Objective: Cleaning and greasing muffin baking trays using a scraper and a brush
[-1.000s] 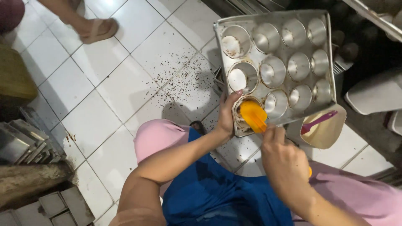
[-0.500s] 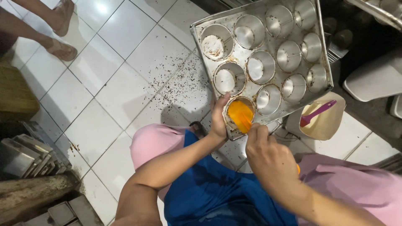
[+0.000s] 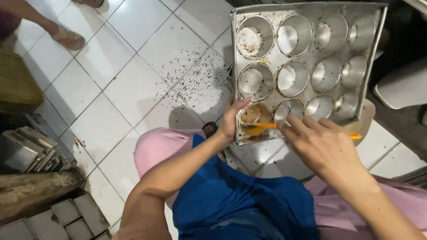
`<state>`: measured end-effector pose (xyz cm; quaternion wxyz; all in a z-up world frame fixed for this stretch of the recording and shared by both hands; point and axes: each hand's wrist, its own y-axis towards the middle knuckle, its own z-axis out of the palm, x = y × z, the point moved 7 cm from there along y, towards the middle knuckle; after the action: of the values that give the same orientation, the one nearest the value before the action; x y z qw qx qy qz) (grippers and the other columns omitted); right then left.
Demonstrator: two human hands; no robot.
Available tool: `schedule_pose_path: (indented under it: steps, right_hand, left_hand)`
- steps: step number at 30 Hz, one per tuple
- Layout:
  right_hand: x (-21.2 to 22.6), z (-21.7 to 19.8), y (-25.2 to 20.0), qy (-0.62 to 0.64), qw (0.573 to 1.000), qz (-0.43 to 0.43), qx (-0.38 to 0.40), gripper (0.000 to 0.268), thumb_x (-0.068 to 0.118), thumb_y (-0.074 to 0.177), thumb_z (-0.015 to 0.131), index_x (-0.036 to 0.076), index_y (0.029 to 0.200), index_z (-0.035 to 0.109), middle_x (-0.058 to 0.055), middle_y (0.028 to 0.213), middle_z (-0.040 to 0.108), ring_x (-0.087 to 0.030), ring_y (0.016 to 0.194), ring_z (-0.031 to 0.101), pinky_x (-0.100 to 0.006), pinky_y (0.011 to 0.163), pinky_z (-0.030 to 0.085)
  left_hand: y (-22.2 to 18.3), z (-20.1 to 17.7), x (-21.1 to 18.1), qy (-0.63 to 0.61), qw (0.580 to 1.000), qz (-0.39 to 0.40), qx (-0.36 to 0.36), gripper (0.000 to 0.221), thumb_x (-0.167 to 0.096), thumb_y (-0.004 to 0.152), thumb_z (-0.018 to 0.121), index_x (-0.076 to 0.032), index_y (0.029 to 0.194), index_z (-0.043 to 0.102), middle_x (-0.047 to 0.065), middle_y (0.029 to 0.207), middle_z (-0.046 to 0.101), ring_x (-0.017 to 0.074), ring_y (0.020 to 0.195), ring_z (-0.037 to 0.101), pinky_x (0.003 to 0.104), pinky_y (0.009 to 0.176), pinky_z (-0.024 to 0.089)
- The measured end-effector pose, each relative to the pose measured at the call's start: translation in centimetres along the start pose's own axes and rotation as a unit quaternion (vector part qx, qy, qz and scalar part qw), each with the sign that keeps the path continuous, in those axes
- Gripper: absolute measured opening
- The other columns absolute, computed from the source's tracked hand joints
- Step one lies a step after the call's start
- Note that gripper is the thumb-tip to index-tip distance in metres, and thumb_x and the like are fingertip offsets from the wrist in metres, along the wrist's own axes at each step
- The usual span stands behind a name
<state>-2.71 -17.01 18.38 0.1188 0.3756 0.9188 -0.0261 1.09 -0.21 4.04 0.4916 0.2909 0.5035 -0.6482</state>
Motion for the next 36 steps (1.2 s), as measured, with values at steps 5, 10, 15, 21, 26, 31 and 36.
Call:
schedule_pose_path:
  steps: [5, 10, 15, 21, 26, 31, 36]
  right_hand:
    - [0.5, 0.4, 0.4, -0.033, 0.998, 0.002, -0.045, 0.040, 0.025, 0.086, 0.063, 0.024, 0.126, 0.068, 0.007, 0.109, 0.062, -0.007, 0.079, 0.063, -0.021, 0.063, 0.050]
    - [0.4, 0.3, 0.3, 0.013, 0.999, -0.026, -0.015, 0.039, 0.024, 0.085, 0.058, 0.020, 0.123, 0.066, 0.003, 0.105, 0.060, -0.014, 0.084, 0.064, -0.029, 0.069, 0.051]
    - [-0.3, -1.3, -0.4, -0.162, 0.984, 0.006, -0.078, 0.047, 0.020, 0.085, 0.069, 0.024, 0.132, 0.070, 0.008, 0.120, 0.068, -0.003, 0.076, 0.055, -0.016, 0.062, 0.041]
    - [0.0, 4.4, -0.2, 0.008, 0.998, 0.008, -0.054, 0.050, 0.020, 0.085, 0.053, 0.021, 0.134, 0.059, 0.001, 0.113, 0.058, -0.019, 0.082, 0.067, -0.031, 0.069, 0.054]
    - [-0.5, 6.4, -1.1, -0.036, 0.998, -0.001, -0.051, 0.054, 0.024, 0.082, 0.055, 0.020, 0.136, 0.057, 0.001, 0.123, 0.059, -0.016, 0.092, 0.067, -0.030, 0.073, 0.054]
    - [-1.3, 12.5, -1.6, -0.068, 0.997, 0.018, -0.020, 0.057, 0.018, 0.081, 0.060, 0.020, 0.137, 0.053, 0.004, 0.124, 0.058, -0.015, 0.095, 0.069, -0.030, 0.076, 0.057]
    - [-5.1, 32.2, 3.6, -0.014, 0.957, -0.077, 0.279, 0.069, 0.039, 0.095, 0.049, 0.047, 0.155, 0.016, 0.008, 0.163, 0.022, -0.017, 0.131, 0.059, -0.038, 0.107, 0.059]
  left_hand:
    - [1.2, -1.0, 1.0, 0.017, 1.000, 0.001, 0.026, 0.075, -0.046, 0.080, 0.059, 0.000, 0.139, 0.052, 0.017, 0.132, 0.059, 0.0285, 0.118, 0.058, 0.044, 0.103, 0.045]
    - [1.4, 0.2, -1.0, 0.099, 0.987, 0.106, 0.073, 0.091, -0.053, 0.075, 0.064, -0.005, 0.148, 0.041, 0.020, 0.140, 0.057, 0.0363, 0.129, 0.054, 0.054, 0.107, 0.044]
    - [2.1, 1.2, -1.3, 0.106, 0.978, 0.125, 0.132, 0.082, -0.050, 0.081, 0.064, -0.005, 0.145, 0.045, 0.005, 0.095, 0.058, 0.0216, 0.091, 0.058, 0.042, 0.086, 0.051]
    - [4.2, -1.3, 4.2, 0.087, 0.993, -0.029, 0.069, 0.129, -0.059, 0.056, 0.076, 0.000, 0.155, 0.018, 0.027, 0.149, 0.040, 0.0391, 0.132, 0.050, 0.052, 0.112, 0.041]
    - [3.4, 2.4, -0.4, 0.110, 0.973, 0.097, 0.177, 0.080, -0.038, 0.077, 0.068, -0.005, 0.147, 0.046, 0.016, 0.135, 0.060, 0.0305, 0.121, 0.058, 0.048, 0.106, 0.046]
    - [3.4, 3.7, -1.0, 0.118, 0.975, 0.065, 0.175, 0.078, -0.026, 0.082, 0.068, 0.003, 0.150, 0.043, 0.018, 0.123, 0.064, 0.0245, 0.106, 0.065, 0.037, 0.098, 0.053]
    - [6.7, 3.2, 1.7, 0.212, 0.969, -0.041, 0.123, 0.150, -0.078, 0.035, 0.053, 0.008, 0.154, 0.023, 0.033, 0.163, 0.019, 0.0487, 0.148, 0.023, 0.060, 0.118, 0.026]
